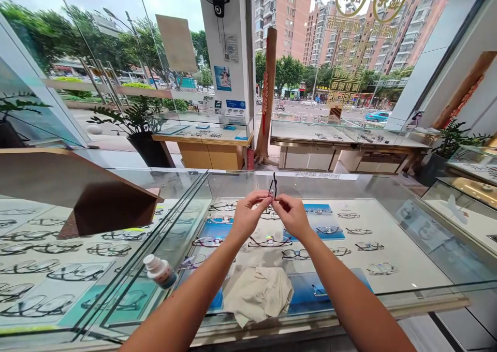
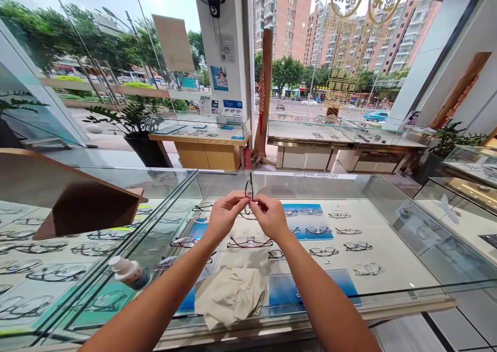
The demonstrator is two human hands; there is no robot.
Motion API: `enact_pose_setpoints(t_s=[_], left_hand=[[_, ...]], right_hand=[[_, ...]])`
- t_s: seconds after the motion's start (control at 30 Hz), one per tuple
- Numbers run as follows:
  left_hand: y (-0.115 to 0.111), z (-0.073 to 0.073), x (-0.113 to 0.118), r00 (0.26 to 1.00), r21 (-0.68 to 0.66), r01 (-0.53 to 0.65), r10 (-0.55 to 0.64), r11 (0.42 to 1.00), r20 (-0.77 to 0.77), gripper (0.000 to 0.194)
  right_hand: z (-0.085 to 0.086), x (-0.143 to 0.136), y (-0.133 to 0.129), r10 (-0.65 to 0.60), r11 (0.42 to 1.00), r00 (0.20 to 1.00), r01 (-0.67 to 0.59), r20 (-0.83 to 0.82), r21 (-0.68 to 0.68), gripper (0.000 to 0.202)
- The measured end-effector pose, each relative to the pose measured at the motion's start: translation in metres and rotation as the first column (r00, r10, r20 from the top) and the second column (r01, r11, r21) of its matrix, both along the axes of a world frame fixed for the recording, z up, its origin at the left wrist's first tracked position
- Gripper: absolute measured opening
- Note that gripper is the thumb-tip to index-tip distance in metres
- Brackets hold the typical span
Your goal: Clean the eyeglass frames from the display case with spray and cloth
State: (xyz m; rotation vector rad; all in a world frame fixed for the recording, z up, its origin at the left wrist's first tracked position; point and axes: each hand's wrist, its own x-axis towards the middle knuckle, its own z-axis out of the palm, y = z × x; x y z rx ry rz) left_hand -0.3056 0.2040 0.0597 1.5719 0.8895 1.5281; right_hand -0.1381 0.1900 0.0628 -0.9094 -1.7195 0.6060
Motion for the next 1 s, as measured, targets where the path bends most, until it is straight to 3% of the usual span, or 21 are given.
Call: enact_pose_setpoints(t_s=[0.13,0.3,0.43,0.57,0.67,0.83,0.93,1.0], left_hand=[[0.001,-0.004,0.000,0.999,-0.038,0.046,-0.045,0.998,0.021,0.037],[0.003,-0.004,-0.005,1.000,-0.017,-0.016,0.017,1.000,0.010,0.037],[0.006,-0.005,-0.010,0.995,-0.011,-0.091,0.090,0.996,-0.034,0.039],[0.007,-0.007,-0.012,0.991,0.013,-0.110,0.110,0.994,-0.077,0.038],[0.005,-0.008,-0.012,0.987,0.024,-0.121,0.123,0.992,-0.104,0.037],[0.001,-0.005,-0.010,0.981,0.028,-0.107,0.110,0.994,-0.157,0.033],[-0.002,-0.003,-0.009,0.978,0.020,-0.127,0.129,0.992,-0.161,0.033],[-0.003,-0.001,-0.009,0.980,0.025,-0.132,0.134,0.991,-0.149,0.033]], right_hand=[[-0.001,0.003,0.001,0.013,0.999,1.000,-0.013,-0.013,-0.030,0.040],[-0.002,0.007,0.005,-0.032,0.999,0.999,0.031,-0.031,-0.021,0.041],[-0.001,0.013,0.006,-0.236,0.971,0.970,0.237,-0.058,0.026,0.037],[0.002,0.019,0.007,-0.443,0.883,0.895,0.445,-0.048,0.148,0.034],[0.002,0.024,0.009,-0.508,0.831,0.859,0.508,-0.062,0.227,0.035],[-0.002,0.026,0.013,-0.519,0.798,0.845,0.534,-0.134,0.279,0.040],[-0.005,0.021,0.009,-0.473,0.821,0.874,0.482,-0.110,0.306,0.032],[-0.005,0.013,0.002,-0.400,0.853,0.916,0.382,-0.024,0.357,0.025]])
